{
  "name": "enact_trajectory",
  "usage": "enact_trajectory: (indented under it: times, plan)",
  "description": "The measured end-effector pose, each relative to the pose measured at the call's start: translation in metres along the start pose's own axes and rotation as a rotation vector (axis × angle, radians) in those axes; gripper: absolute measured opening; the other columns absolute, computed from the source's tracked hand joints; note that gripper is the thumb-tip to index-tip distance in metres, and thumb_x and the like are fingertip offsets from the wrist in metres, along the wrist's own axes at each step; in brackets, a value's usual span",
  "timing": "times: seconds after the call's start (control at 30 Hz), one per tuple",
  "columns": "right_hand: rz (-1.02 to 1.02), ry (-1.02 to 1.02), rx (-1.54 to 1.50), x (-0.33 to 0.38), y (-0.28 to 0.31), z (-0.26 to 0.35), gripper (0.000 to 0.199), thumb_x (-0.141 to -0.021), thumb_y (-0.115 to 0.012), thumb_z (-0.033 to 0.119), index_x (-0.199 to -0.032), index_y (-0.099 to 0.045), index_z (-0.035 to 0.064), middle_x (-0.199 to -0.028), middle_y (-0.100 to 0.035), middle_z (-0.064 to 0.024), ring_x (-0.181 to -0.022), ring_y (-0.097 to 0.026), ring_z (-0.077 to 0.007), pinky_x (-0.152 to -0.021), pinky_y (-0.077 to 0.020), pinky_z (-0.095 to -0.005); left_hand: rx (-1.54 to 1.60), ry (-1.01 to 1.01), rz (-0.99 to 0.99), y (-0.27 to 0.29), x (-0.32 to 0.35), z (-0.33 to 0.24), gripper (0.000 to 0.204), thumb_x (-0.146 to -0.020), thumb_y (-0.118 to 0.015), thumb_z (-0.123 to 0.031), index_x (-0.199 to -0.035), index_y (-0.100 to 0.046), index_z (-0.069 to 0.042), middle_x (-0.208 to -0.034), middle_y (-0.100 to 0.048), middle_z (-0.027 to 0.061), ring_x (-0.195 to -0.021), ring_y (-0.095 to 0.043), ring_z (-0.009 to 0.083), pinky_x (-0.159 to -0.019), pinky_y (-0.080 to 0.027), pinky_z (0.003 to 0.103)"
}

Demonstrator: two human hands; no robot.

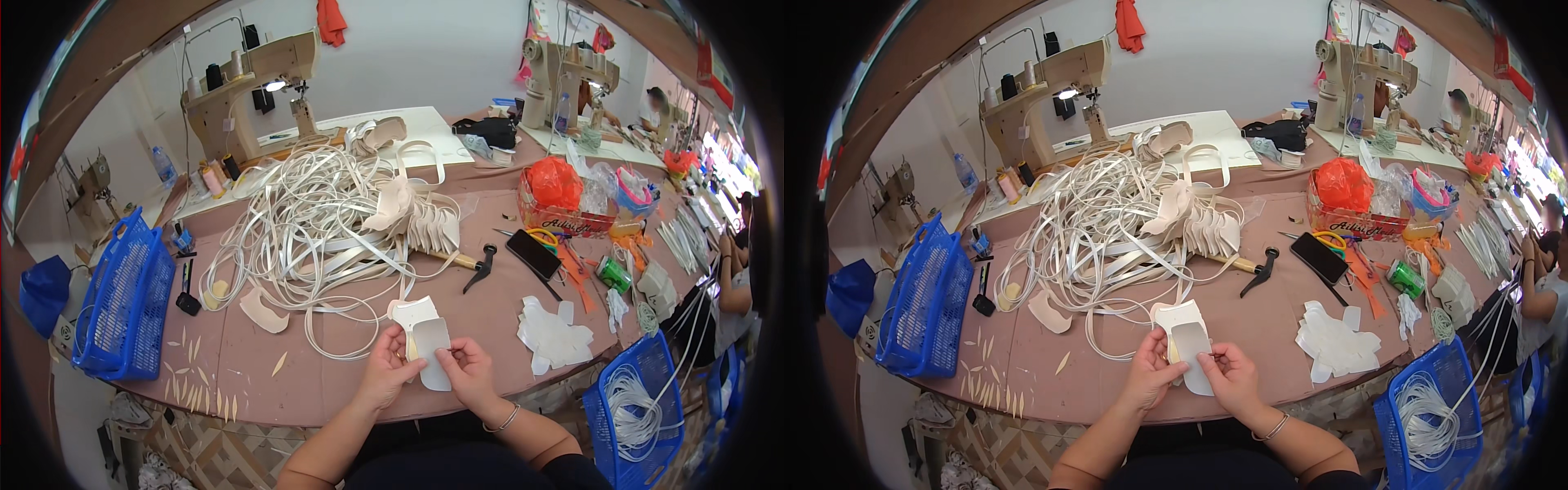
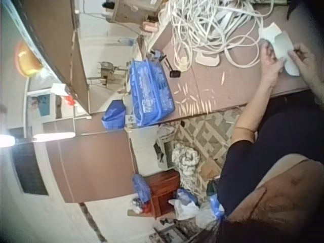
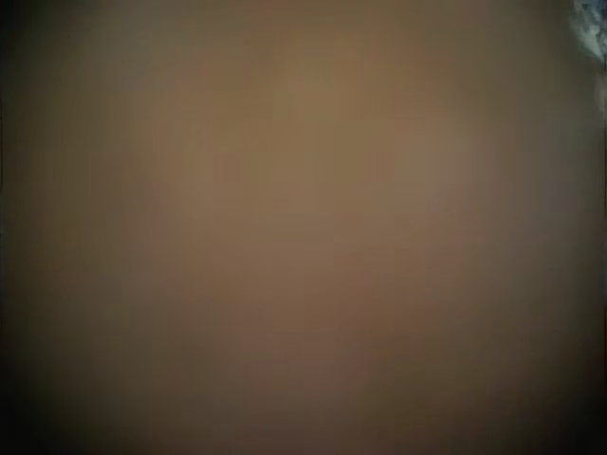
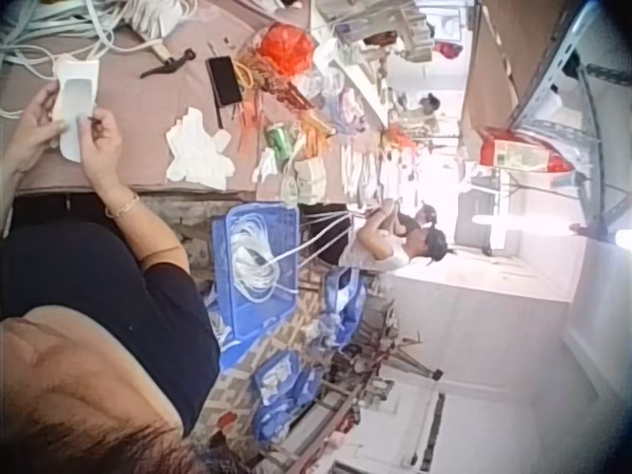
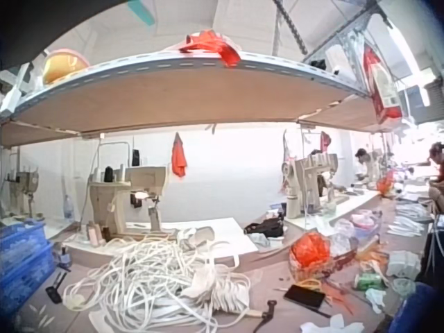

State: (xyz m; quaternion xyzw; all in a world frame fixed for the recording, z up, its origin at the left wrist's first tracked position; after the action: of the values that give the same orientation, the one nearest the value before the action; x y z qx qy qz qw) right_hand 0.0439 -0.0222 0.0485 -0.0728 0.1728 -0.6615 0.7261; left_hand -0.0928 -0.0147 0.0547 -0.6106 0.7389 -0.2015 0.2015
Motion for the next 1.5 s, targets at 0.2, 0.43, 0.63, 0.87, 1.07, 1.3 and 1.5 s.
enact_trajectory:
  times: [0.2,0.43,0.63,0.87,1.07,1.3,1.5]
  plan:
    - [-0.019,0.012,-0.002,-0.001,0.0,0.0,0.012,-0.085,-0.056,0.005,-0.094,-0.052,-0.0017,-0.082,-0.059,-0.0047,-0.072,-0.057,-0.0065,-0.063,-0.0477,-0.0191,0.046,-0.036,0.032,-0.004,0.0,0.0,0.067,-0.069,-0.063,0.009,-0.127,-0.031,-0.001,-0.114,-0.048,0.01,-0.103,-0.05,0.0161,-0.087,-0.043,0.028]
    - [-0.003,-0.034,0.053,0.0,-0.002,-0.009,0.012,-0.083,-0.06,0.007,-0.091,-0.054,-0.0002,-0.079,-0.059,-0.0041,-0.069,-0.056,-0.0069,-0.062,-0.0473,-0.0204,0.013,-0.016,-0.081,0.003,-0.004,0.008,0.059,-0.072,-0.059,0.009,-0.124,-0.032,-0.001,-0.115,-0.05,0.0114,-0.104,-0.052,0.0183,-0.089,-0.043,0.03]
    - [0.106,0.273,0.607,-0.007,-0.004,0.012,0.015,-0.078,-0.064,0.008,-0.09,-0.06,0.0012,-0.078,-0.059,-0.0063,-0.069,-0.058,-0.0119,-0.063,-0.0479,-0.0258,0.026,0.022,-0.122,0.018,-0.004,0.016,0.045,-0.077,-0.055,0.007,-0.118,-0.041,0.0,-0.109,-0.055,0.0104,-0.1,-0.055,0.0171,-0.085,-0.045,0.029]
    - [0.118,-0.019,0.384,-0.008,0.0,-0.01,0.015,-0.081,-0.061,0.01,-0.093,-0.06,0.0004,-0.082,-0.062,-0.0073,-0.07,-0.06,-0.0105,-0.062,-0.0492,-0.0227,0.014,-0.007,-0.163,0.019,-0.002,0.015,0.036,-0.079,-0.055,0.005,-0.114,-0.048,-0.001,-0.102,-0.058,0.0078,-0.093,-0.057,0.0147,-0.078,-0.047,0.026]
    - [0.109,-0.078,0.291,-0.009,-0.004,-0.01,0.014,-0.081,-0.061,0.009,-0.09,-0.057,-0.0009,-0.077,-0.061,-0.0042,-0.067,-0.059,-0.0076,-0.06,-0.0484,-0.0203,-0.066,-0.072,-0.196,0.02,-0.003,0.018,0.036,-0.08,-0.056,0.004,-0.115,-0.047,-0.001,-0.1,-0.059,0.0064,-0.085,-0.058,0.0106,-0.068,-0.046,0.021]
    - [0.162,0.029,0.62,-0.017,0.003,-0.001,0.02,-0.078,-0.064,0.007,-0.093,-0.053,-0.0006,-0.087,-0.058,-0.0058,-0.078,-0.057,-0.0081,-0.067,-0.0477,-0.0222,-0.105,-0.035,-0.202,0.026,0.0,0.02,0.035,-0.081,-0.056,0.002,-0.114,-0.046,0.003,-0.105,-0.058,0.01,-0.096,-0.056,0.0143,-0.083,-0.045,0.026]
    - [0.206,-0.212,0.115,-0.03,0.004,-0.014,0.029,-0.078,-0.065,0.007,-0.1,-0.05,-0.0017,-0.091,-0.058,-0.007,-0.085,-0.057,-0.0096,-0.072,-0.0478,-0.0229,-0.182,-0.009,-0.084,0.022,0.0,0.021,0.033,-0.08,-0.055,0.003,-0.111,-0.046,0.001,-0.101,-0.058,0.009,-0.093,-0.057,0.0126,-0.082,-0.046,0.026]
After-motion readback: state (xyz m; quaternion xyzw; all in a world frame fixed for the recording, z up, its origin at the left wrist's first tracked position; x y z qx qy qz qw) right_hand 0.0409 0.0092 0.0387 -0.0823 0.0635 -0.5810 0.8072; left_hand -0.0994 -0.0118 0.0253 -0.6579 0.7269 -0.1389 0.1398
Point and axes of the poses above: each hand's wrist, its own x-axis away from the middle knuckle, its own y-axis out of the back of the hand, z = x × y, the point moved 4 cm from there along -x, towards the middle knuckle
